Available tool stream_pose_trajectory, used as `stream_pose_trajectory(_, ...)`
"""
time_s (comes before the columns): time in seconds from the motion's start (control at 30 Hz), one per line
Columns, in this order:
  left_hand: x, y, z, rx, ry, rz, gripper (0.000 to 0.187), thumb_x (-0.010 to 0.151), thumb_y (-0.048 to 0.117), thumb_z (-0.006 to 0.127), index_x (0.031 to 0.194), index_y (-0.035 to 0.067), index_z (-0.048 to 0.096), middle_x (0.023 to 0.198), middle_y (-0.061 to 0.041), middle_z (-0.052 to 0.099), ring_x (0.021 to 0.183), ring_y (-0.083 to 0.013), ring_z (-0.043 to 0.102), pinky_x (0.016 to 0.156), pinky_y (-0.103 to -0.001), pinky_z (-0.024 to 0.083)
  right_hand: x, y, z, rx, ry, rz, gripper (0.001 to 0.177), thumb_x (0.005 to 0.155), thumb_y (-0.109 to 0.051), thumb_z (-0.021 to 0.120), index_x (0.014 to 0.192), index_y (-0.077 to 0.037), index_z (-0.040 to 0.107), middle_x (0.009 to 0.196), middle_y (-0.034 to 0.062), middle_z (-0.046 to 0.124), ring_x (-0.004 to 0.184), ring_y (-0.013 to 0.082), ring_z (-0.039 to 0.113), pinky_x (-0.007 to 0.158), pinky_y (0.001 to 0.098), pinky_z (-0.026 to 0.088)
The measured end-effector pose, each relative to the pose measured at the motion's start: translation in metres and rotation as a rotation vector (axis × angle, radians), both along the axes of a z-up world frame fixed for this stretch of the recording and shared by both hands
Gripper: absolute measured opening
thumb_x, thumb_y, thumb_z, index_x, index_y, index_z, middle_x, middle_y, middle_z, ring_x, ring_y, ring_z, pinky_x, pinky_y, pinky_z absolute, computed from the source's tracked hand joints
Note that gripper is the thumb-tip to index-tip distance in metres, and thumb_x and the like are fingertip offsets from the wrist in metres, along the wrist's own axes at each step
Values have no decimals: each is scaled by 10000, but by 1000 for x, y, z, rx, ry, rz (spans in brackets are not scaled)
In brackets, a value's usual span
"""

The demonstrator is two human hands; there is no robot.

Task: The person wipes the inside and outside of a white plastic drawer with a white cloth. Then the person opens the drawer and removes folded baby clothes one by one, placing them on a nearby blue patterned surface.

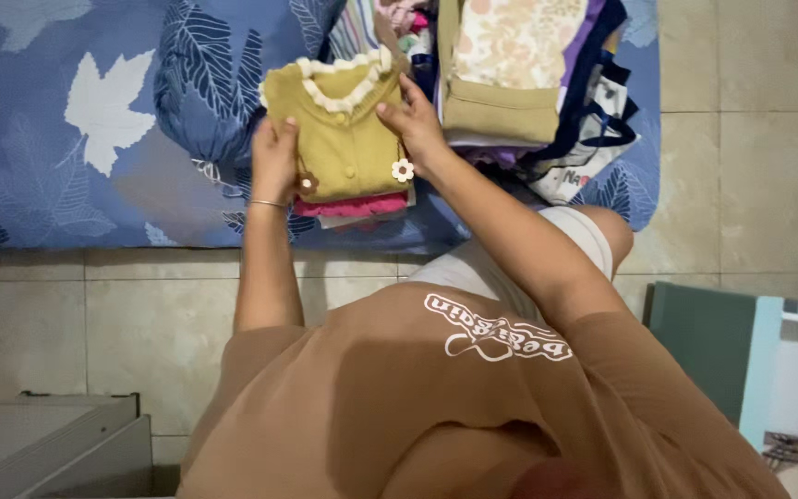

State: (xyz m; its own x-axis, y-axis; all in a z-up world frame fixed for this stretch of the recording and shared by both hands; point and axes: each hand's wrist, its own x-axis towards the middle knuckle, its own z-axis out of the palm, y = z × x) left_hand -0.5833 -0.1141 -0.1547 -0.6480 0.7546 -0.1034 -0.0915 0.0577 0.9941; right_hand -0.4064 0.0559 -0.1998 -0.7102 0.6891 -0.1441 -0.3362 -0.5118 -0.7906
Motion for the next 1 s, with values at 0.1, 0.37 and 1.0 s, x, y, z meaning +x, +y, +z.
stream_pose_trajectory(0.1,7,4,-14,-258,391,199,388,1033,211,630,1353,-5,590,1254,-186,723,1134,-304,720,1020,-403,556,-6,-4,-12,234,-106,-101,844,941,-85,735,1612,-58,224,1462,268,552,1285,320,607,1073,430,535)
stream_pose_trajectory(0.37,52,26,26,-470,1245,4,650,1084,319,499,1659,75,318,1740,-205,152,1607,-463,83,1313,-597,91,6,-42,48,1610,-726,-102,812,1005,-285,624,1628,11,195,1697,258,92,1585,445,79,1290,559,136)
stream_pose_trajectory(1.0,72,38,61,-508,1317,-49,700,1036,374,565,1623,55,358,1691,-285,183,1562,-489,125,1203,-717,78,43,-29,137,1618,-786,-107,720,921,-261,726,1516,7,420,1658,238,275,1548,435,245,1238,601,265)
